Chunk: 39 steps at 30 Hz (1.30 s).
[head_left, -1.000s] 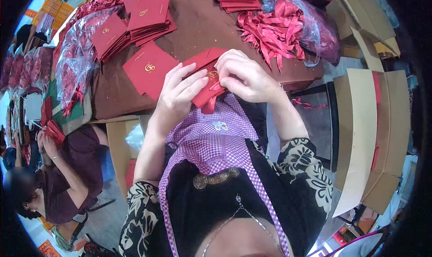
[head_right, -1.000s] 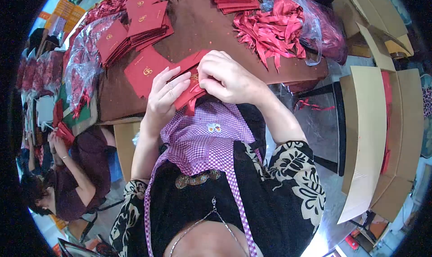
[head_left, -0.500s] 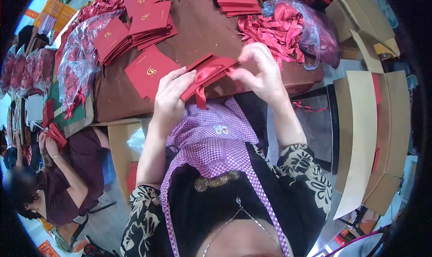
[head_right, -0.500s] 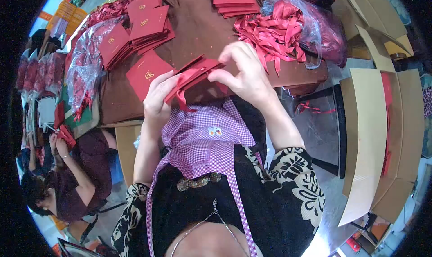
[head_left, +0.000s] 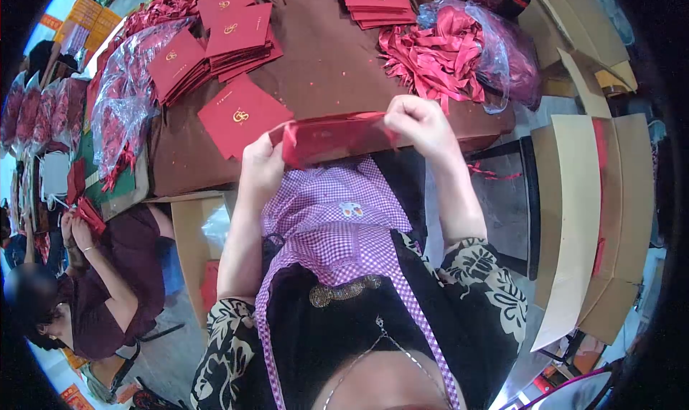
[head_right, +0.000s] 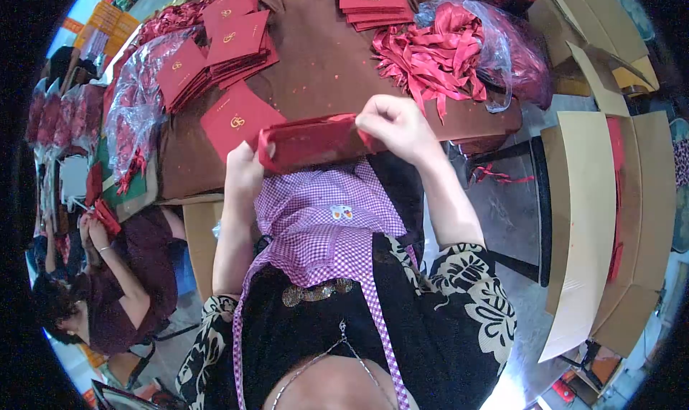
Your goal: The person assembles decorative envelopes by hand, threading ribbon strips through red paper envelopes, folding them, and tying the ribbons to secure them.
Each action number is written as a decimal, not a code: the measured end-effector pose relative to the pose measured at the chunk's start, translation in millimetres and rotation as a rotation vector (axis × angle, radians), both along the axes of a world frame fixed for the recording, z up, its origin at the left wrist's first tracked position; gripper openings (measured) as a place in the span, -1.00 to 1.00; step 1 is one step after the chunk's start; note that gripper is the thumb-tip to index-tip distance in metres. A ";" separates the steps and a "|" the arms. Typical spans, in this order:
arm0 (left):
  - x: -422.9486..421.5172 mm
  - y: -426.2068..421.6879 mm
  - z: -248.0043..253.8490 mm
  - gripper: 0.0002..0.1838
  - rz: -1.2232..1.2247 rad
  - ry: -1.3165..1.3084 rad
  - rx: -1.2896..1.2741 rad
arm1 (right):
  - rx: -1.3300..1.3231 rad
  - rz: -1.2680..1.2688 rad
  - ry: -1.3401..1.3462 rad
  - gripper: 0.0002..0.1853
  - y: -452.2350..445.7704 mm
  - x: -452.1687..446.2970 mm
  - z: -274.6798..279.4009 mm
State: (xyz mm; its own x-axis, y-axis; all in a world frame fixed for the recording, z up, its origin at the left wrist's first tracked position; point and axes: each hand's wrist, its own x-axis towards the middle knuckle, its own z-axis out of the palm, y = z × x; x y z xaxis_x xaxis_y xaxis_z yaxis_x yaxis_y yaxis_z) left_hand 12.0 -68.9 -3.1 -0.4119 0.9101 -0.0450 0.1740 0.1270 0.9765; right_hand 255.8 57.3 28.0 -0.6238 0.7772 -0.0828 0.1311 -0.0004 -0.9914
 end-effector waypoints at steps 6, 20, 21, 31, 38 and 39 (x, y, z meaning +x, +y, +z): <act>1.3 29.6 -38.4 -0.66 0.063 -1.063 0.020 | -0.126 -0.147 0.155 -0.49 31.3 -29.5 -47.2; -91.7 43.8 -11.1 -0.25 0.481 -1.033 0.464 | -0.215 -0.156 0.156 -0.56 30.7 0.7 -73.5; -87.3 43.6 -11.1 -0.35 0.456 -0.761 0.467 | -0.235 -0.151 0.145 -0.56 29.2 -0.4 -72.7; -8.5 52.2 -41.2 -0.77 -0.092 0.559 -0.142 | -0.328 -0.045 0.174 -0.53 5.9 -28.1 -85.9; -2.6 58.9 -58.1 -0.78 -0.051 0.727 0.108 | -0.046 -0.018 0.023 -0.53 3.4 -19.5 -85.7; -1.2 60.4 -56.5 -0.74 -0.052 0.664 0.043 | -0.062 -0.040 0.033 -0.53 4.8 -18.6 -86.1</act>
State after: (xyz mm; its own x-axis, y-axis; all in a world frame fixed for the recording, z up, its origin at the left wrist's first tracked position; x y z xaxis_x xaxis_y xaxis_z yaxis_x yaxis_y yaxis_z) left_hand 10.8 -8.5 -59.6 -0.2946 0.9250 0.2398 0.7452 0.0653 0.6637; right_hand 237.2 62.0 -58.1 -0.5959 0.7953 -0.1118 0.0975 -0.0666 -0.9930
